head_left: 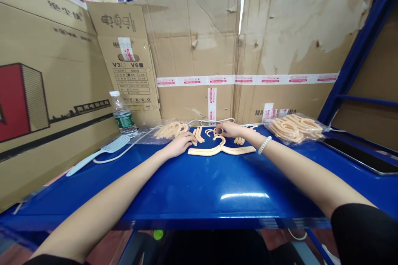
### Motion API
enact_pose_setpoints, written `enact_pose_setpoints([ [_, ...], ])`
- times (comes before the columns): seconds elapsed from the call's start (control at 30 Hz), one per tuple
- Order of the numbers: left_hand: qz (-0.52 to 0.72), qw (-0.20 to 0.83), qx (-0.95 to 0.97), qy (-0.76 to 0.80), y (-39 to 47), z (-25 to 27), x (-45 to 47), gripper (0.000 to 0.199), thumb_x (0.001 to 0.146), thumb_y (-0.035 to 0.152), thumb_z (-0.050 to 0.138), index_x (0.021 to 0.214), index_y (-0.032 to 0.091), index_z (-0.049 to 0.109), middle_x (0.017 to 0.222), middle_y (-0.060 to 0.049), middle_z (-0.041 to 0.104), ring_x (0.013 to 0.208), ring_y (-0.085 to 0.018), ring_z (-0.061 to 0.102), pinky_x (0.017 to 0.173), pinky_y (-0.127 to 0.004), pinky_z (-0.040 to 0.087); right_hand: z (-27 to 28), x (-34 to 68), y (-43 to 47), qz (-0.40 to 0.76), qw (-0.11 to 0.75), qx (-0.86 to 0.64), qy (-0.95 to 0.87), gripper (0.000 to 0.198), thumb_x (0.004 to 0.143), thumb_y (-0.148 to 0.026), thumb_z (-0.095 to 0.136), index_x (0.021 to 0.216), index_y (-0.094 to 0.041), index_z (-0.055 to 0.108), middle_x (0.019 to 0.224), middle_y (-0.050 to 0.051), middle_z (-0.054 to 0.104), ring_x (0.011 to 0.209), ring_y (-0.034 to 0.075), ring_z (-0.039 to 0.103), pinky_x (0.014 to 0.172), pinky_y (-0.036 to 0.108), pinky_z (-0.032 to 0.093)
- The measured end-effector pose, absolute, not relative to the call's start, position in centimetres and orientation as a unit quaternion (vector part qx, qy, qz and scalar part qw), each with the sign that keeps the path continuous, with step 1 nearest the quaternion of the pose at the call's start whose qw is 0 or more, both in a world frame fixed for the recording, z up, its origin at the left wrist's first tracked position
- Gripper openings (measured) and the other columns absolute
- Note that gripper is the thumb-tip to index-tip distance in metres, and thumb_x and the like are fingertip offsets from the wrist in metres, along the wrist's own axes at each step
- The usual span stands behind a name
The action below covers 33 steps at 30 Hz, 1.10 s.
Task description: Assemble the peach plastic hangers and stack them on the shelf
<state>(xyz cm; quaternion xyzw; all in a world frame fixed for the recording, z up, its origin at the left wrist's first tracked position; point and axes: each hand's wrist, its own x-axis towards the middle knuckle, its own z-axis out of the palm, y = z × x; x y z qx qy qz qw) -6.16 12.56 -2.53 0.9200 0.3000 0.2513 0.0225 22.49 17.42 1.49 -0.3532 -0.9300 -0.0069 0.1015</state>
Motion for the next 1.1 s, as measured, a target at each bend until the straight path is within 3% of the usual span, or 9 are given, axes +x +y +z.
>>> enact_pose_setpoints([
  [0.2, 0.262, 0.040, 0.916, 0.301, 12.9, -2.8, -5.8, 0.017, 0.090, 0.017, 0.048, 0.089, 0.018, 0.065, 0.092, -0.006, 0.065, 0.092, -0.019, 0.058, 0.087, -0.033, 0.045, 1.0, 22.4, 17.9, 0.027, 0.112, -0.330, -0.937, 0.011, 0.078, -0.011, 0.062, 0.083, -0.015, 0.071, 0.089, 0.006, 0.073, 0.083, 0.018, 0.066, 0.074, 0.024, 0.044],
  [0.57, 0.390, 0.067, 0.852, 0.342, 10.5, -0.4, -5.6, 0.018, 0.088, 0.019, 0.045, 0.094, 0.016, 0.062, 0.099, -0.008, 0.065, 0.091, -0.019, 0.061, 0.082, -0.036, 0.050, 1.6, 22.0, 17.3, 0.089, 0.208, -0.347, -0.910, 0.022, 0.073, -0.003, 0.052, 0.082, -0.013, 0.069, 0.086, 0.006, 0.072, 0.075, 0.015, 0.064, 0.069, 0.023, 0.048],
  [0.77, 0.472, 0.227, 0.781, 0.340, 8.5, 0.3, -3.8, 0.015, 0.078, 0.030, 0.064, 0.077, 0.017, 0.072, 0.100, -0.010, 0.072, 0.095, -0.023, 0.066, 0.083, -0.037, 0.054, 2.6, 22.9, 13.7, 0.162, 0.333, -0.372, -0.851, 0.023, 0.079, -0.023, 0.057, 0.093, -0.012, 0.071, 0.097, 0.009, 0.071, 0.079, 0.016, 0.065, 0.071, 0.025, 0.051],
  [0.97, 0.486, 0.420, 0.690, 0.335, 6.8, 0.0, -1.6, 0.025, 0.069, 0.027, 0.076, 0.089, 0.013, 0.069, 0.083, -0.009, 0.073, 0.082, -0.022, 0.071, 0.082, -0.039, 0.056, 1.5, 23.3, 7.8, 0.370, 0.465, -0.389, -0.704, 0.034, 0.070, -0.042, 0.072, 0.085, -0.012, 0.071, 0.074, 0.005, 0.069, 0.058, 0.011, 0.058, 0.059, 0.025, 0.049],
  [1.1, 0.492, 0.525, 0.620, 0.314, 5.6, 0.1, -0.6, 0.040, 0.068, 0.021, 0.078, 0.106, 0.015, 0.065, 0.108, -0.012, 0.068, 0.086, -0.021, 0.070, 0.085, -0.038, 0.056, 0.8, 23.1, 6.4, 0.499, 0.547, -0.339, -0.580, 0.033, 0.058, -0.033, 0.084, 0.079, -0.017, 0.063, 0.072, 0.001, 0.067, 0.062, 0.011, 0.061, 0.065, 0.027, 0.053],
])
